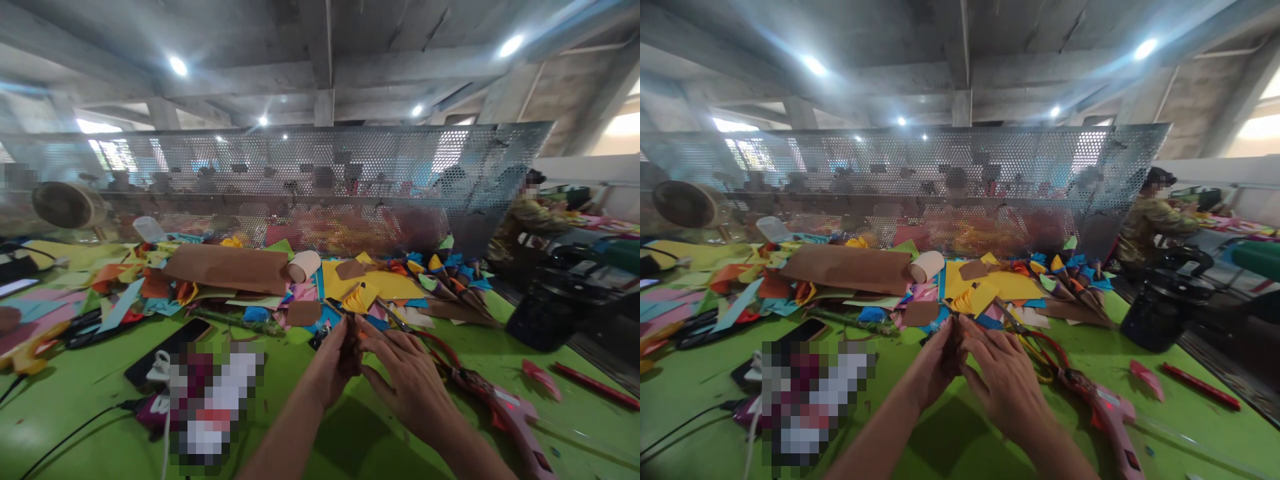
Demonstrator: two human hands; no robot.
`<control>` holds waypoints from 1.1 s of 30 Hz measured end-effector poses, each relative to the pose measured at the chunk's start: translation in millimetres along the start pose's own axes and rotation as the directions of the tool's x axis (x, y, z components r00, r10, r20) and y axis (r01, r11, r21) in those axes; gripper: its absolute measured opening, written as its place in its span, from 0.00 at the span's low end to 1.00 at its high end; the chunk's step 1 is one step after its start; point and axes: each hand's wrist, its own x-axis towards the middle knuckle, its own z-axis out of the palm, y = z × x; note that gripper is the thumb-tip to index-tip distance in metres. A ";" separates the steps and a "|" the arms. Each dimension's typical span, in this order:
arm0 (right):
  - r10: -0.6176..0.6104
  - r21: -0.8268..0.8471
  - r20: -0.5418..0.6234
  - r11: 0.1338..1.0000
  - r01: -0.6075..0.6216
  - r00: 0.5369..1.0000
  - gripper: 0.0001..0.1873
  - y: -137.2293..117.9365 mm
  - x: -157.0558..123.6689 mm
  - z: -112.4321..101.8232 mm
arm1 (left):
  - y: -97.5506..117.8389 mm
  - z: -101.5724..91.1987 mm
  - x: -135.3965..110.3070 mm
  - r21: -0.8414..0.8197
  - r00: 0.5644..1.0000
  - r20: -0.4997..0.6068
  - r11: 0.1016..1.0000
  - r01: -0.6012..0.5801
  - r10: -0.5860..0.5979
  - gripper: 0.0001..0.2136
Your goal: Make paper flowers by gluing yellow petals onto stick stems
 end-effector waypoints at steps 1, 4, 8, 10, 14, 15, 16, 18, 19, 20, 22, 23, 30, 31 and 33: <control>-0.003 0.000 -0.006 1.000 0.003 1.000 0.09 0.0 -0.2 -0.3 | -0.4 -0.6 0.6 0.005 1.000 -0.002 1.000 -0.002 0.002 0.24; -0.011 0.007 -0.026 1.000 0.011 1.000 0.09 0.5 -0.2 -1.0 | -0.4 -1.6 1.7 0.021 1.000 0.001 1.000 -0.003 0.003 0.24; -0.006 0.012 -0.023 1.000 0.006 1.000 0.09 1.4 0.7 -1.7 | 0.0 -2.2 2.0 0.038 1.000 0.019 0.999 -0.015 0.014 0.25; -0.004 0.012 -0.018 1.000 0.004 1.000 0.09 1.4 0.6 -2.0 | -0.3 -2.6 2.2 0.043 1.000 0.011 0.999 -0.008 0.008 0.25; -0.001 -0.003 -0.007 1.000 0.001 1.000 0.09 1.2 0.3 -2.3 | -0.5 -2.3 2.6 0.029 1.000 0.003 1.000 -0.002 0.001 0.26; 0.000 -0.008 0.000 1.000 0.000 1.000 0.09 1.3 0.4 -2.4 | -0.5 -2.1 2.5 0.025 1.000 0.007 1.000 -0.006 0.006 0.25; 0.002 -0.009 0.008 1.000 -0.002 1.000 0.09 1.3 0.6 -2.5 | -0.4 -2.0 2.5 0.025 1.000 0.012 1.000 -0.010 0.010 0.25; 0.007 0.002 0.011 1.000 -0.007 1.000 0.09 1.7 1.1 -2.7 | -0.4 -2.1 2.7 0.029 1.000 0.022 1.000 -0.009 0.008 0.26; 0.012 0.008 0.008 1.000 -0.012 1.000 0.09 2.0 1.2 -2.7 | -0.4 -2.4 2.9 0.030 1.000 0.025 1.000 -0.006 0.005 0.26; 0.018 0.013 0.002 1.000 -0.018 1.000 0.09 2.4 1.3 -2.7 | -0.5 -2.8 3.3 0.031 1.000 0.026 1.000 -0.003 0.002 0.27; 0.029 0.003 -0.014 1.000 -0.029 0.999 0.10 3.4 1.2 -2.4 | -0.6 -3.8 4.1 0.034 1.000 0.026 0.999 0.000 -0.001 0.27; 0.031 -0.008 -0.017 0.999 -0.031 0.999 0.10 3.8 1.1 -2.2 | -0.5 -4.2 4.4 0.037 1.000 0.028 0.999 0.000 -0.001 0.27; 0.026 -0.034 -0.018 0.999 -0.026 1.000 0.10 3.0 1.4 -4.5 | 1.8 -0.9 0.2 0.068 0.998 0.054 0.997 -0.029 0.025 0.26; 0.024 -0.033 -0.018 0.999 -0.025 1.000 0.10 2.8 1.5 -4.9 | 2.3 -0.1 -0.5 0.072 0.998 0.052 0.997 -0.038 0.034 0.26; 0.025 -0.030 -0.021 0.999 -0.026 0.999 0.10 2.6 1.5 -5.3 | 2.9 0.8 -1.0 0.082 0.998 0.055 0.995 -0.049 0.045 0.26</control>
